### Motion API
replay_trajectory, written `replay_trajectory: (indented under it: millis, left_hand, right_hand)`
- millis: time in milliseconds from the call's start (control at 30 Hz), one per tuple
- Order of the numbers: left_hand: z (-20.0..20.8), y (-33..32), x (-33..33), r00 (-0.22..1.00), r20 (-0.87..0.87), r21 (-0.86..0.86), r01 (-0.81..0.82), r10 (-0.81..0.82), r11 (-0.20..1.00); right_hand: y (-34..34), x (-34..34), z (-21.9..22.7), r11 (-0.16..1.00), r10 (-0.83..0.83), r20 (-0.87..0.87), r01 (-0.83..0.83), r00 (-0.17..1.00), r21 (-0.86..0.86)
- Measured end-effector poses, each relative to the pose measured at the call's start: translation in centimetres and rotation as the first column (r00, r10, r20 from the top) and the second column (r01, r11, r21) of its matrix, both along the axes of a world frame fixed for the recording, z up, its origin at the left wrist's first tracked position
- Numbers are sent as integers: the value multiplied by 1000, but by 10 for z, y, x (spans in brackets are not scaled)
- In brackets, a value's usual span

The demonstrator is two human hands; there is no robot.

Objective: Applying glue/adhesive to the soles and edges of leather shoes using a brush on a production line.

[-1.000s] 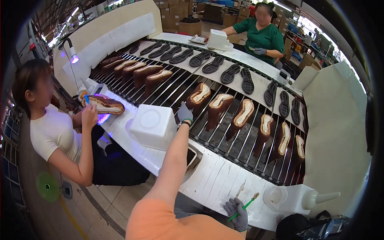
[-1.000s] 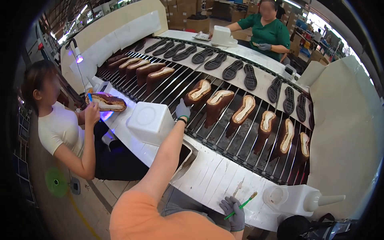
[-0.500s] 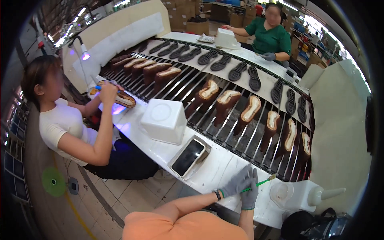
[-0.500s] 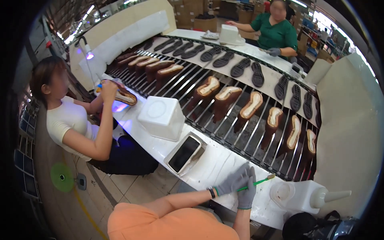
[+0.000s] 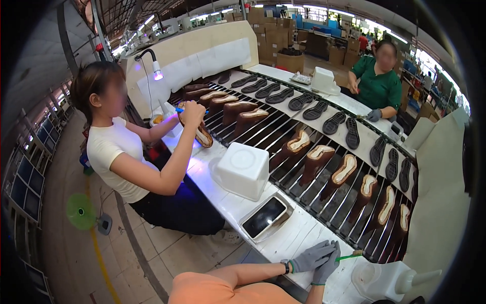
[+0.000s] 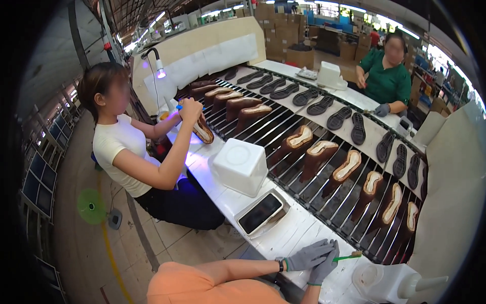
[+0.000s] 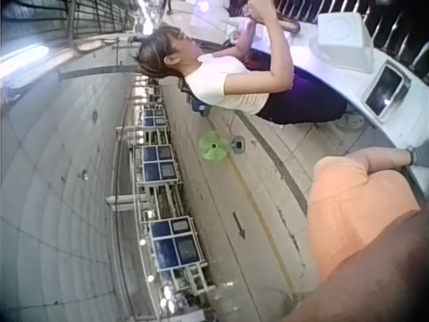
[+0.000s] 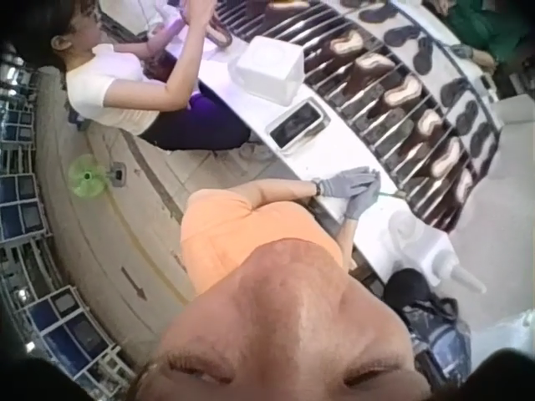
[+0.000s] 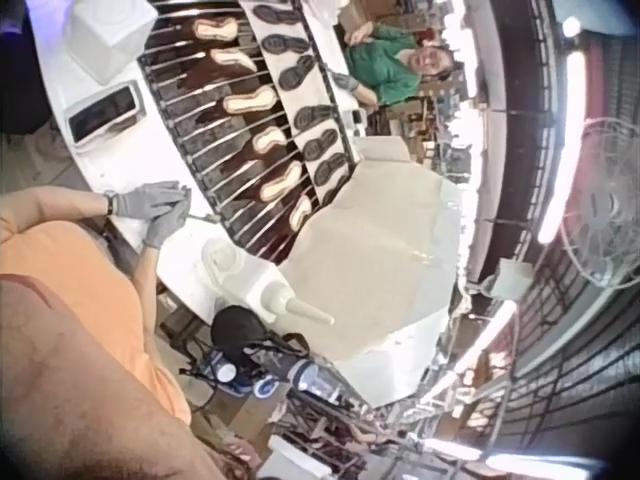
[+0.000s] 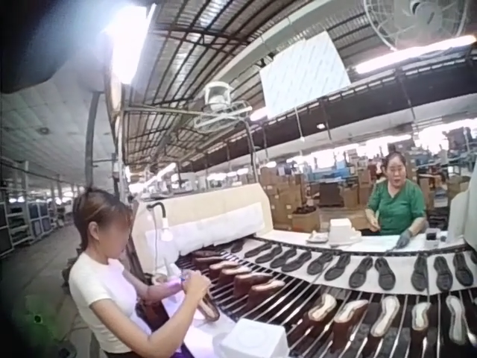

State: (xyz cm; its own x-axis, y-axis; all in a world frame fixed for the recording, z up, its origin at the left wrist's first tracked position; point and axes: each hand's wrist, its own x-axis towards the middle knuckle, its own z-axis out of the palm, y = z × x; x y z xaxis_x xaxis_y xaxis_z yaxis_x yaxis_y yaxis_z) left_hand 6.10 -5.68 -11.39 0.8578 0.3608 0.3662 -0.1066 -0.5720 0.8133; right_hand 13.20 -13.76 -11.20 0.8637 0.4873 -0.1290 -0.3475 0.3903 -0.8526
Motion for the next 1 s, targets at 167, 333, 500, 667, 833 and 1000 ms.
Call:
replay_trajectory:
  millis: [167, 333, 500, 667, 833, 1000]
  left_hand:
    - [1, -2, -1, 999, -34, -47, -9, 7, 999]
    - [8, -3, -1, 1000, 5, -162, 9, -8, 987]
    - [12, -4, 0, 999, 39, -30, -33, 34, 999]
    - [12, -4, -2, 1000, -19, -117, -13, 11, 993]
    - [11, -4, 0, 999, 34, -22, -38, 39, 999]
    - [6, -8, 3, 1000, 14, -68, -18, 19, 998]
  right_hand:
    - [-7, 2, -3, 997, 53, 105, -47, 993, -59]
    - [-9, 6, -5, 996, 68, 81, -63, 994, -57]
    - [-10, 8, -5, 998, 55, 66, -52, 996, -45]
    - [-9, 6, -1, 995, 85, 85, -80, 993, -64]
    - [-8, 4, 9, 996, 72, 48, -70, 996, -51]
    - [-7, -2, 7, 987, -53, 114, 69, 992, -144]
